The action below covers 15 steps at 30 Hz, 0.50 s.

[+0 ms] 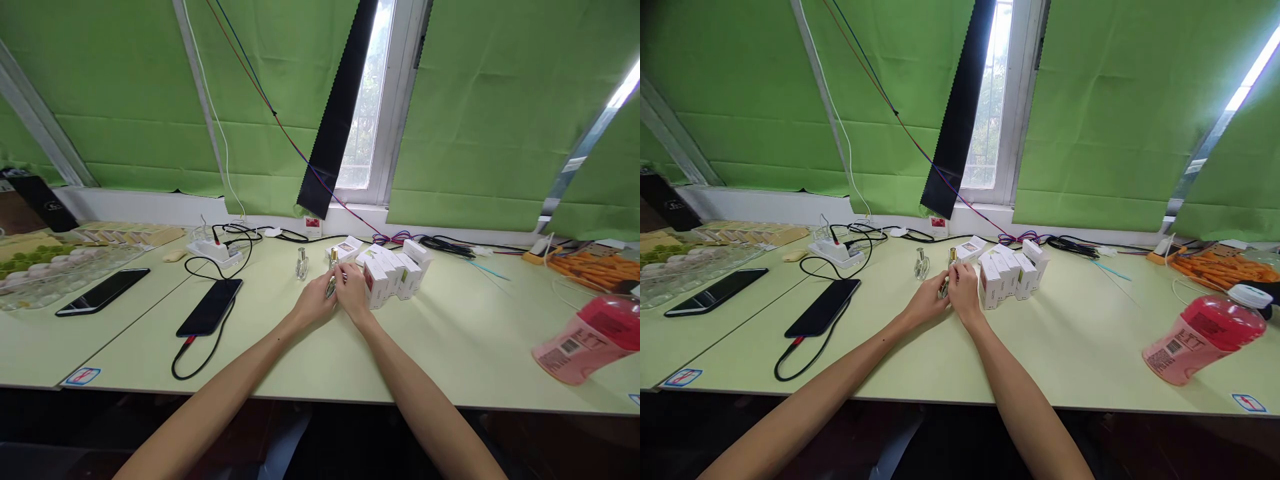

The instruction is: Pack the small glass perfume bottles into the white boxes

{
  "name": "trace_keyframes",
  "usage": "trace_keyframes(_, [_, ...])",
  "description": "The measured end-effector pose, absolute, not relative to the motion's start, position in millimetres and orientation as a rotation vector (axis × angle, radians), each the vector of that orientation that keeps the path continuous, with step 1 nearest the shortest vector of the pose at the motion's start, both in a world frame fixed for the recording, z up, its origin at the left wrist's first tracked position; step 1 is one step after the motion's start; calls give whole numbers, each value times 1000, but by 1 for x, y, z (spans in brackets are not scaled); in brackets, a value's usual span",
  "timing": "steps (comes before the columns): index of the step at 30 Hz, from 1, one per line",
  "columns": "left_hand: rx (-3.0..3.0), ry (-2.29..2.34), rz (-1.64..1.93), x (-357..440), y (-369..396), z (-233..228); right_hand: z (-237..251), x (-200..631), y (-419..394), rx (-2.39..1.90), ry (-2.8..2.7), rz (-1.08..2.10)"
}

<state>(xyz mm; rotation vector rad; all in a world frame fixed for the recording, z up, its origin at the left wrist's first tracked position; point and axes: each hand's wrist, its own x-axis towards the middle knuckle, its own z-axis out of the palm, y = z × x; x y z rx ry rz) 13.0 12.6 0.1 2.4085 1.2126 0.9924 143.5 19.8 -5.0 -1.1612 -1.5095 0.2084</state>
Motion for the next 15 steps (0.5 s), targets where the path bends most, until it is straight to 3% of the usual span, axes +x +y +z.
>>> trace_keyframes(15, [2402,1232,981,13,11,2,-5,143,21,-1160,-1507,193])
